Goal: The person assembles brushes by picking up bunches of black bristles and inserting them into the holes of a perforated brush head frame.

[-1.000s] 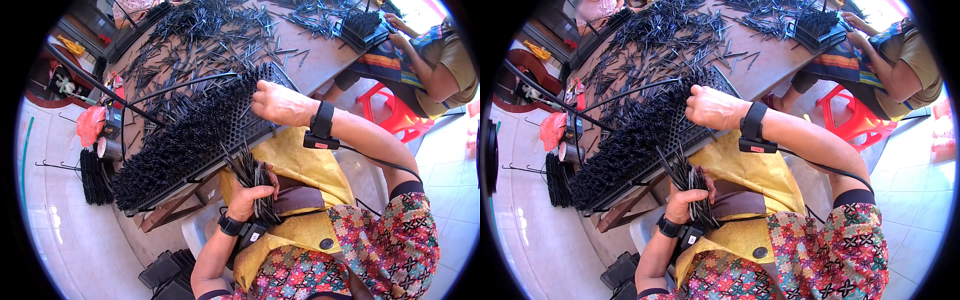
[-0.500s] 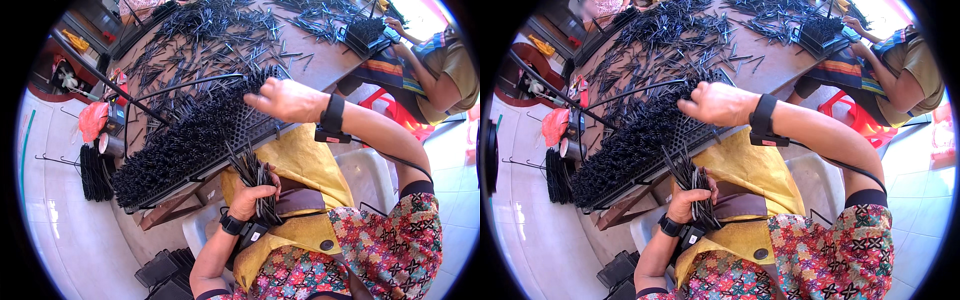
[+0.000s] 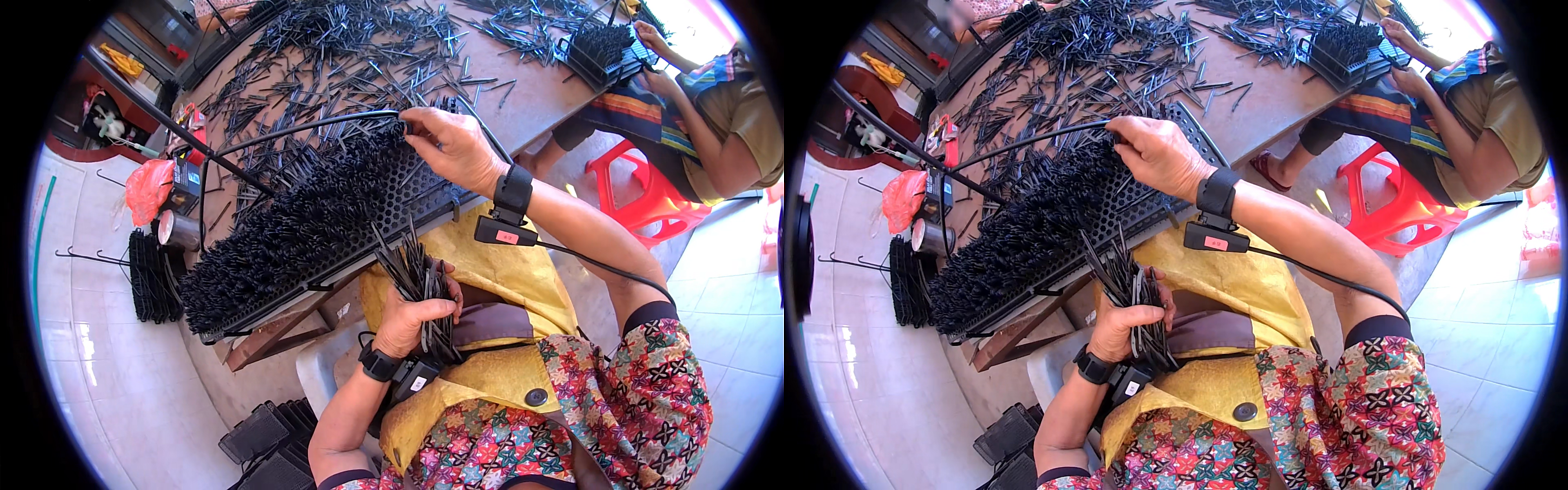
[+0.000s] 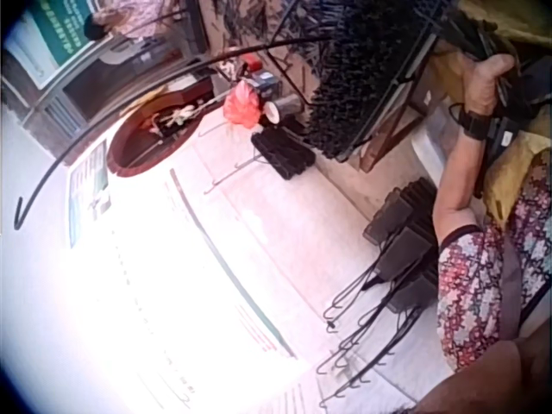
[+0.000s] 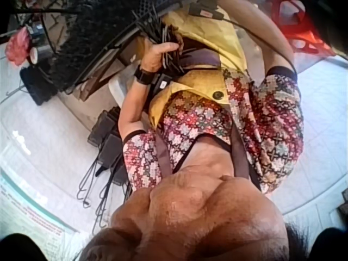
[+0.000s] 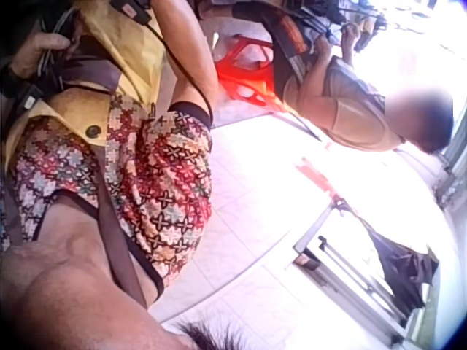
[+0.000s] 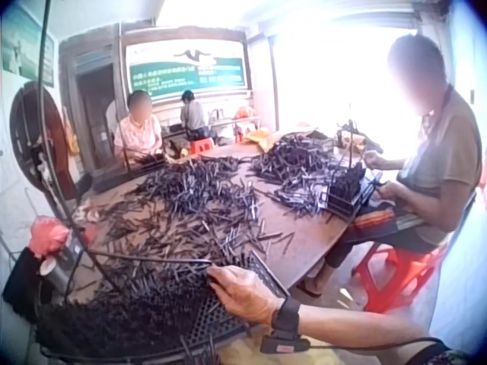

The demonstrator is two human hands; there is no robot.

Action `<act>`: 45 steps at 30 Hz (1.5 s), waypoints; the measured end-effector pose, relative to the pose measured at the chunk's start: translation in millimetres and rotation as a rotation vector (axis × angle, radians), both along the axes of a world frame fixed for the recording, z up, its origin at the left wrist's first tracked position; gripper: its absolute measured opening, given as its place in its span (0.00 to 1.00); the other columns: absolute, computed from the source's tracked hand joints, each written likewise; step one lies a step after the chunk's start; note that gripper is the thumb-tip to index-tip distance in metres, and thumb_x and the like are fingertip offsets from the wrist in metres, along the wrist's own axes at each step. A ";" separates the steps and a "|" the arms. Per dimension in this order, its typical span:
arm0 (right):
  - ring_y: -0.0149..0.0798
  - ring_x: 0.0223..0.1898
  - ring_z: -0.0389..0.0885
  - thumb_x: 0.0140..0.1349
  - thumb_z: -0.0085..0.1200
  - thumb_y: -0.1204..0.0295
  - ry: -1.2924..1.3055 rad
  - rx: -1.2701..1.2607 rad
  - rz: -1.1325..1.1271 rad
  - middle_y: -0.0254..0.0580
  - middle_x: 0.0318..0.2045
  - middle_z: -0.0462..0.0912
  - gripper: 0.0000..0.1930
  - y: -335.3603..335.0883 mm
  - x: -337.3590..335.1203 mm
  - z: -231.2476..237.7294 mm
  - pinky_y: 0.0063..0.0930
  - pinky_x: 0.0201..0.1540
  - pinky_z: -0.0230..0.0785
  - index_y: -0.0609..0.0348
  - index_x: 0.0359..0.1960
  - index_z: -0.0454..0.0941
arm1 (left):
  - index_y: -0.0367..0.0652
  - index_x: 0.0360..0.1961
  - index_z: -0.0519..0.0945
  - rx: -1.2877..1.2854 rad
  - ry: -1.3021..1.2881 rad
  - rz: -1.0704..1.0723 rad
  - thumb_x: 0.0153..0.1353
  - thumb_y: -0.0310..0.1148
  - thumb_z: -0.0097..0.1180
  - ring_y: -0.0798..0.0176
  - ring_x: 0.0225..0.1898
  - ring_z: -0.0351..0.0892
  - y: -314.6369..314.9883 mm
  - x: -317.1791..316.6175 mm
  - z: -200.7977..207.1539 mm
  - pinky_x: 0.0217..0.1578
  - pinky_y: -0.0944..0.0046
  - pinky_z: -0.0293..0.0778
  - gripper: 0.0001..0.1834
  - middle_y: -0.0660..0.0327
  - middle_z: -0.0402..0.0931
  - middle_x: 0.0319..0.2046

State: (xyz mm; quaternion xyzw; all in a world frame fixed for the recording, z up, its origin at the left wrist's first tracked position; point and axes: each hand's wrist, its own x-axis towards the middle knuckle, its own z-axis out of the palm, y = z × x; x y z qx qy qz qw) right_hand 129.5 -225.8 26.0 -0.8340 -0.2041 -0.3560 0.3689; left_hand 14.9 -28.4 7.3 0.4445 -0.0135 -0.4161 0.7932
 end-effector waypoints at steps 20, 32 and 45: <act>0.58 0.29 0.76 0.47 0.59 0.62 0.511 -0.339 -0.340 0.58 0.22 0.76 0.17 -14.6 -2.8 17.7 0.44 0.32 0.68 0.68 0.22 0.73 | 0.34 0.46 0.66 0.018 -0.030 0.014 0.40 0.21 0.60 0.61 0.25 0.76 -0.8 1.1 1.0 0.25 0.64 0.73 0.28 0.56 0.74 0.28; 0.35 0.17 0.77 0.44 0.54 0.79 0.680 0.533 -0.222 0.45 0.18 0.77 0.10 -35.1 0.4 18.2 0.27 0.18 0.70 0.72 0.30 0.75 | 0.34 0.46 0.66 0.025 -0.029 0.003 0.41 0.22 0.60 0.61 0.26 0.76 -0.7 1.2 1.0 0.26 0.64 0.73 0.27 0.56 0.74 0.28; 0.29 0.26 0.80 0.53 0.58 0.79 -0.052 0.182 -0.181 0.42 0.26 0.79 0.11 -20.9 2.2 4.5 0.21 0.28 0.72 0.65 0.37 0.73 | 0.35 0.45 0.67 0.031 -0.026 0.013 0.41 0.22 0.60 0.61 0.26 0.76 -0.6 0.2 2.3 0.26 0.65 0.73 0.27 0.56 0.74 0.28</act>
